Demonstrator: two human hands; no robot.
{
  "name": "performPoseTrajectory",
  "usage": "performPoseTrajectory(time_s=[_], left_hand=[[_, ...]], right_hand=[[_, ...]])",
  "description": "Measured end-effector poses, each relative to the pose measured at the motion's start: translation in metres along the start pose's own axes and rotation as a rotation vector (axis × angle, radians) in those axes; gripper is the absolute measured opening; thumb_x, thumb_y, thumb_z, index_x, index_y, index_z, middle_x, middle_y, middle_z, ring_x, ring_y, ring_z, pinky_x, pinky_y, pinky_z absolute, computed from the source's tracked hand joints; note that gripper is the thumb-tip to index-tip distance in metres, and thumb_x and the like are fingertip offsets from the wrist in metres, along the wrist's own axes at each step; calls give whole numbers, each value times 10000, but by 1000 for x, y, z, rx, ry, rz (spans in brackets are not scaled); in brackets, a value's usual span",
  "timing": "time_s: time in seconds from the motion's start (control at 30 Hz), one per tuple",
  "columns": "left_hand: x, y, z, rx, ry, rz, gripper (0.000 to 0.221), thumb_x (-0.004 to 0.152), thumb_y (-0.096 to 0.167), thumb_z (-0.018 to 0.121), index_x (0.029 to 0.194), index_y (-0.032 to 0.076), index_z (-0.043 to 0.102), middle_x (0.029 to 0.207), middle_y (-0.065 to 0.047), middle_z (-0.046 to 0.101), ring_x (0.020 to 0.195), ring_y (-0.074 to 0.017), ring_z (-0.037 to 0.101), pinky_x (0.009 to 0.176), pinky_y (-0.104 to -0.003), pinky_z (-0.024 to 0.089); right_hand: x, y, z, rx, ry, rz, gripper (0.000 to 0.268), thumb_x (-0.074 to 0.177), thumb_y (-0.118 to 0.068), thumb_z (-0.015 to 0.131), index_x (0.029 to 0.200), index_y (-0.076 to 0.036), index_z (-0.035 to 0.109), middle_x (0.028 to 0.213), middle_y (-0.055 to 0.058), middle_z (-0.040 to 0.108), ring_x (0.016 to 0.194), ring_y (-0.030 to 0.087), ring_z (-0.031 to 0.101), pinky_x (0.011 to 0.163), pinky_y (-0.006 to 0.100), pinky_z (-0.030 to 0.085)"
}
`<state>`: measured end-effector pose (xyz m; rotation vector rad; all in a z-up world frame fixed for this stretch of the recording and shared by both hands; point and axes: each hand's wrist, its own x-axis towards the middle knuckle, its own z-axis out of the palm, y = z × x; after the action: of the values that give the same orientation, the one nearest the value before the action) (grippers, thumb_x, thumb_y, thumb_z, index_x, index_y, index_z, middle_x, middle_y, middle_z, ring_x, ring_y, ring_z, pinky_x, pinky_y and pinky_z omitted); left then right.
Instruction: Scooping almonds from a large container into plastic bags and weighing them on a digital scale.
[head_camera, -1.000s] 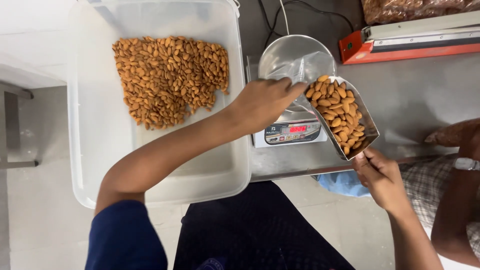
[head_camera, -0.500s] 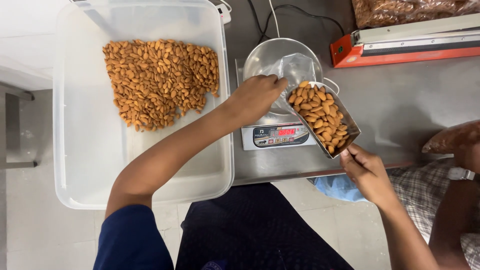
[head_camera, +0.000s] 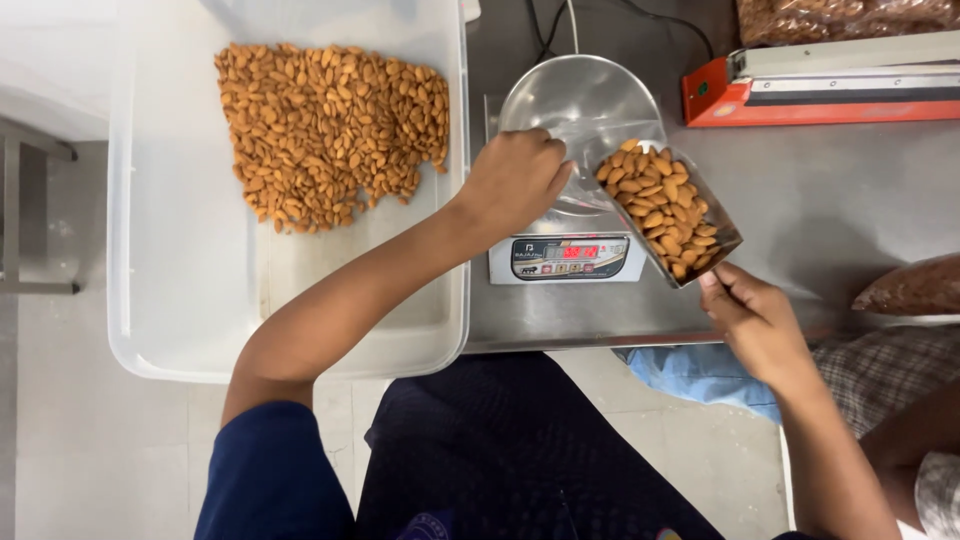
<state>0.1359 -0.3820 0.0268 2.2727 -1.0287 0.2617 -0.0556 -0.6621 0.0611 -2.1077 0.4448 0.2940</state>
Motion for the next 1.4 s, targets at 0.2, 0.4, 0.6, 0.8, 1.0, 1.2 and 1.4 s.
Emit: performPoseTrajectory(time_s=[0.2, 0.4, 0.6, 0.8, 1.0, 1.2, 1.4], left_hand=[[2, 7, 5, 14, 30, -41, 142, 870, 114, 712, 820, -16, 684, 865, -188, 672, 745, -343, 703, 669, -425, 595], [-7, 18, -20, -101, -19, -87, 140, 848, 152, 745, 950, 57, 755, 977, -166, 654, 759, -337, 709, 668, -434, 583], [-34, 16, -56, -143, -107, -90, 167, 929, 206, 727, 1055, 100, 757, 985, -112, 670, 792, -310, 715, 730, -446, 582], [-14, 20, -30, 15, -45, 81, 475, 864, 149, 717, 1312, 25, 619, 1006, -166, 690, 724, -303, 724, 591, -413, 594], [10, 18, 11, 247, -258, 188, 498, 825, 45, 687, 1314, 6, 601, 809, -108, 728, 690, -271, 747, 548, -396, 593], [6, 3, 22, 333, -202, 272, 364, 779, 25, 696, 1140, -16, 677, 893, -121, 733, 755, -242, 753, 585, -361, 601], [0, -1, 10, 260, -122, 257, 437, 708, 4, 691, 1145, -20, 675, 913, -146, 727, 732, -267, 748, 601, -360, 607]], right_hand=[[-3, -5, -10, 52, -18, 30, 365, 1078, -298, 545, 815, -44, 544, 657, -23, 443, 552, 82, 377, 487, 269, 323], [-6, -7, -17, 58, -26, 78, 343, 1075, -280, 546, 836, -34, 557, 669, -29, 444, 556, 75, 366, 479, 264, 311], [-10, -14, -22, 48, -41, 105, 264, 1043, -247, 563, 886, -38, 600, 665, -26, 440, 548, 79, 368, 469, 268, 303], [-7, -13, -24, 59, -35, 129, 323, 1072, -256, 550, 855, -16, 565, 646, -15, 427, 532, 87, 346, 461, 269, 274], [-6, -22, -23, 79, -27, 135, 339, 1072, -260, 542, 832, -20, 551, 638, -23, 387, 521, 84, 325, 458, 270, 262], [-8, -24, -20, 94, -45, 135, 343, 1067, -255, 539, 811, -27, 523, 638, -28, 395, 519, 83, 331, 457, 269, 270], [-5, -28, -19, 21, -32, 135, 355, 1070, -262, 542, 811, -20, 537, 619, -8, 397, 515, 96, 333, 458, 286, 274]])
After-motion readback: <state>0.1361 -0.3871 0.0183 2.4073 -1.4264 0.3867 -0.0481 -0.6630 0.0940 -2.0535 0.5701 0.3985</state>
